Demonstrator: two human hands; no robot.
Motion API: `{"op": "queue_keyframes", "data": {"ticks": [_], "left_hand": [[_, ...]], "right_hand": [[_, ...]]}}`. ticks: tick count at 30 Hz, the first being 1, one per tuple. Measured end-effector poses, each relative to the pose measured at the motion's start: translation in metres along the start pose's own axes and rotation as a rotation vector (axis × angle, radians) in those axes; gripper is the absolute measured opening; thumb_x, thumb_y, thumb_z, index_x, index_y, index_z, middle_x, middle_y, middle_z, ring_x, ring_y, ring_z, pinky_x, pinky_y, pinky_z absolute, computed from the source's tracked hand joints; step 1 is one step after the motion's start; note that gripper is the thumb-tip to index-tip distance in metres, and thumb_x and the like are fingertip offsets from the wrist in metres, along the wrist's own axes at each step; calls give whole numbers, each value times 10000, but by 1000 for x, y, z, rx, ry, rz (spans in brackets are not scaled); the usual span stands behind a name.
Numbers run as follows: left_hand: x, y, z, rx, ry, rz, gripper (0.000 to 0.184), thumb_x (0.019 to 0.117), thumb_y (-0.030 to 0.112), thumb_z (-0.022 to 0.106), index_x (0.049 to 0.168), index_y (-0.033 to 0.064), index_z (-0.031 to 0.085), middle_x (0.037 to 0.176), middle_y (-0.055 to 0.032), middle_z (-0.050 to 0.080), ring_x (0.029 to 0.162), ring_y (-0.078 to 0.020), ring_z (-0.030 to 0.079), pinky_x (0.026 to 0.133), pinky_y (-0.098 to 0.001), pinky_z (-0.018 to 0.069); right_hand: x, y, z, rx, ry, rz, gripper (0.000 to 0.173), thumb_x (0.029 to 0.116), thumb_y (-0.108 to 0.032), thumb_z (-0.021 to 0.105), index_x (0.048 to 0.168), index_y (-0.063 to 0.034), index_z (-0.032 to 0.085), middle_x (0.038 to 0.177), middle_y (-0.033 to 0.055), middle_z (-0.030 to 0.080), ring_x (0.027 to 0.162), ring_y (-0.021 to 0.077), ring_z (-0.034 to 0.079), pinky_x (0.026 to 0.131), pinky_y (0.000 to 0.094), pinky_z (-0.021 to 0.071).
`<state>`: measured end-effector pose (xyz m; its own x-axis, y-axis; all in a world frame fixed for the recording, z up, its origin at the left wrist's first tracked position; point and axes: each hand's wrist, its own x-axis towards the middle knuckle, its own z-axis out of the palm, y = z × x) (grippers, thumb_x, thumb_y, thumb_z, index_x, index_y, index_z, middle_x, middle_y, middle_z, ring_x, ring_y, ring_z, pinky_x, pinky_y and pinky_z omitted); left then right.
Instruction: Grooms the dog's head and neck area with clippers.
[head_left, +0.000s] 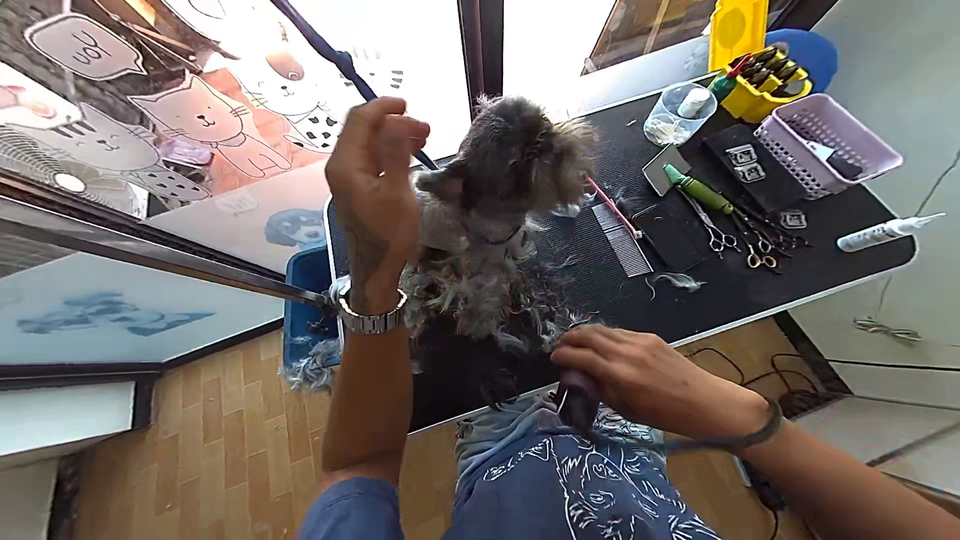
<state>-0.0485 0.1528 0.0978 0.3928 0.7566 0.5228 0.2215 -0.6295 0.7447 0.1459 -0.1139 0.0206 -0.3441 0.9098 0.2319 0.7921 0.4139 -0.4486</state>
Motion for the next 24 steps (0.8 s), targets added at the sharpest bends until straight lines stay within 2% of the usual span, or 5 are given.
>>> {"op": "queue_keyframes", "data": {"ticks": [6, 10, 14, 19, 24], "left_hand": [[37, -6, 2, 566, -642, -5, 225, 946, 151, 646, 1118, 6, 660, 1018, -210, 700, 989, -393, 681, 864, -655, 503], [55, -6, 3, 485, -759, 15, 143, 879, 61, 695, 1008, -2, 694, 910, -155, 708, 865, -270, 690, 813, -536, 535], [58, -11, 15, 315, -820, -42, 446, 803, -3, 743, 1232, 32, 628, 1121, -103, 690, 1014, -144, 672, 926, -397, 557], [64, -1, 20, 212, -914, -96, 327, 803, -20, 721, 1116, 44, 655, 965, -25, 704, 835, -44, 674, 785, -266, 581], [60, 2, 20, 61, -957, -183, 250, 857, -31, 707, 1092, 35, 653, 898, 17, 728, 794, -15, 687, 749, -209, 586]], "right_hand": [[-35, 21, 9, 489, 277, 342, 611, 869, -344, 784, 1361, -72, 544, 1184, 17, 708, 1107, 85, 673, 959, 320, 582], [-48, 25, 25, 981, 486, 414, 703, 836, -337, 830, 1407, -171, 455, 1153, -7, 716, 1076, 160, 699, 939, 353, 602], [-45, 30, 49, 1394, 687, 476, 770, 805, -454, 846, 1399, -182, 438, 1127, 39, 719, 1005, 212, 716, 897, 405, 611], [-31, 20, 55, 1674, 500, 348, 776, 802, -64, 806, 1433, -177, 369, 1215, 114, 710, 1131, 275, 693, 990, 439, 573], [13, 8, 54, 1768, 414, 136, 740, 861, -253, 820, 1461, -217, 390, 1185, 77, 704, 1092, 239, 693, 963, 423, 577]]}}
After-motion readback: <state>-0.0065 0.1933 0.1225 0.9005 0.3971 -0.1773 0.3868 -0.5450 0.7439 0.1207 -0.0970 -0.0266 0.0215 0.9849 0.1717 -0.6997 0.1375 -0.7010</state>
